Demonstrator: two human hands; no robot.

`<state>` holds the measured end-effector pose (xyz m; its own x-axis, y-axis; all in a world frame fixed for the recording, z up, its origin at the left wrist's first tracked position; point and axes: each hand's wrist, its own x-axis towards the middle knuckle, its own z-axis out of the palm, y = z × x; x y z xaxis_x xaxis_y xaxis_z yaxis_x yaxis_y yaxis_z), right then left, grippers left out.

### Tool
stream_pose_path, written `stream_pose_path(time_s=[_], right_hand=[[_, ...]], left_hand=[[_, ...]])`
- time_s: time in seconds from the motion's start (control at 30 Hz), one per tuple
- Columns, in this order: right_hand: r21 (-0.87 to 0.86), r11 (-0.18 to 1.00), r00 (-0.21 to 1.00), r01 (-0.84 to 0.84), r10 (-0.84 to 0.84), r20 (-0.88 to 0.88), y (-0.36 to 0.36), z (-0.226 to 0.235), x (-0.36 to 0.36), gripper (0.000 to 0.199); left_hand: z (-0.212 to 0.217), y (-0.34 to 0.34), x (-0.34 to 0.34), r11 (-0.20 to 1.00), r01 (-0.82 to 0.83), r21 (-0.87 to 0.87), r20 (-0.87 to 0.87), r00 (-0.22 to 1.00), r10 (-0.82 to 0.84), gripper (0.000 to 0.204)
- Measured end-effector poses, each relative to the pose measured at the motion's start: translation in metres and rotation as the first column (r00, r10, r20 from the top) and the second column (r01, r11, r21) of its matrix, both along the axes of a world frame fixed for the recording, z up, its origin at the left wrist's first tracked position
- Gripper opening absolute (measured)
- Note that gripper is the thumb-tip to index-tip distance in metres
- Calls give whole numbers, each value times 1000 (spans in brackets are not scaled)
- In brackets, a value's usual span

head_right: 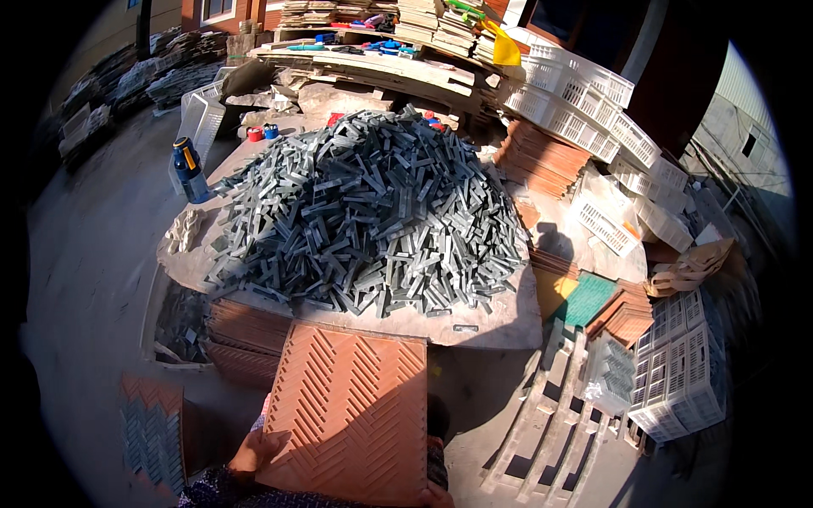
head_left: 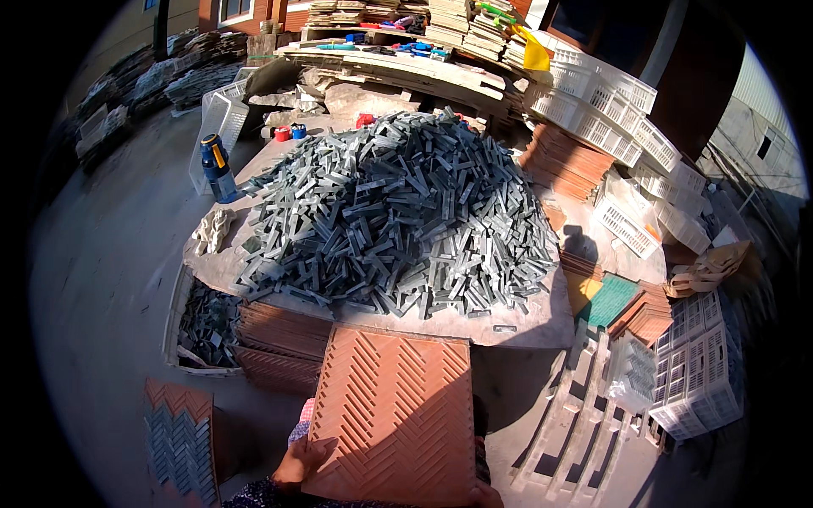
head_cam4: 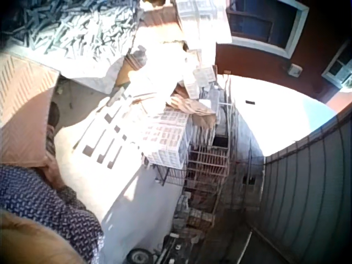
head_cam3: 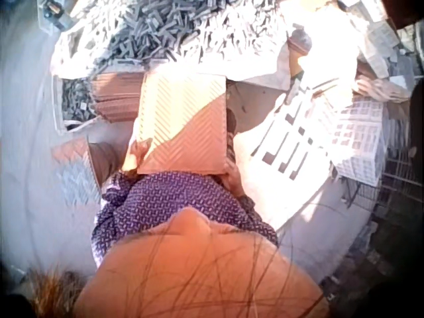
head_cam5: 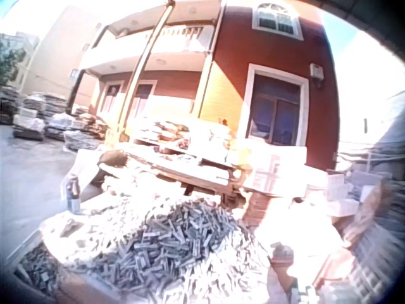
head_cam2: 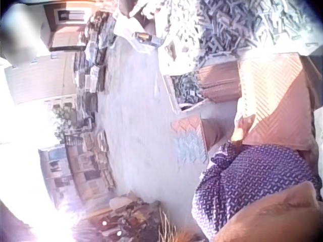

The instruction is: The person assembles small rectangular tiles into a herringbone pattern on a square board. They pick tiles from a large pile, place them one by one, and occasionally flip the board to continue the pattern.

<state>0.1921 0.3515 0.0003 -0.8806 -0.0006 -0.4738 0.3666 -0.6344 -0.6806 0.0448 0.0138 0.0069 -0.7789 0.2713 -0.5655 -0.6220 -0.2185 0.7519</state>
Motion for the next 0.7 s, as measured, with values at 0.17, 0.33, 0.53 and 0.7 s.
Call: stream_pose_path(time_s=[0.17,0.33,0.53,0.7], right_hand=[[104,995,999,-4,-1,45,-1,2,4,46],[127,990,997,-58,52,49,11,-8,6,44],[501,852,988,-151,107,114,1,18,-7,43],[185,982,997,-41,29,65,3,5,2,46]], left_hand=[[-9,0,4,999,-36,-25,-102,994,34,42],[-6,5,-1,996,-5,-92,-64,998,-1,39],[1,6,-1,999,-33,-31,-101,994,30,45],[4,3,-2,1000,4,-27,-89,996,-6,50]])
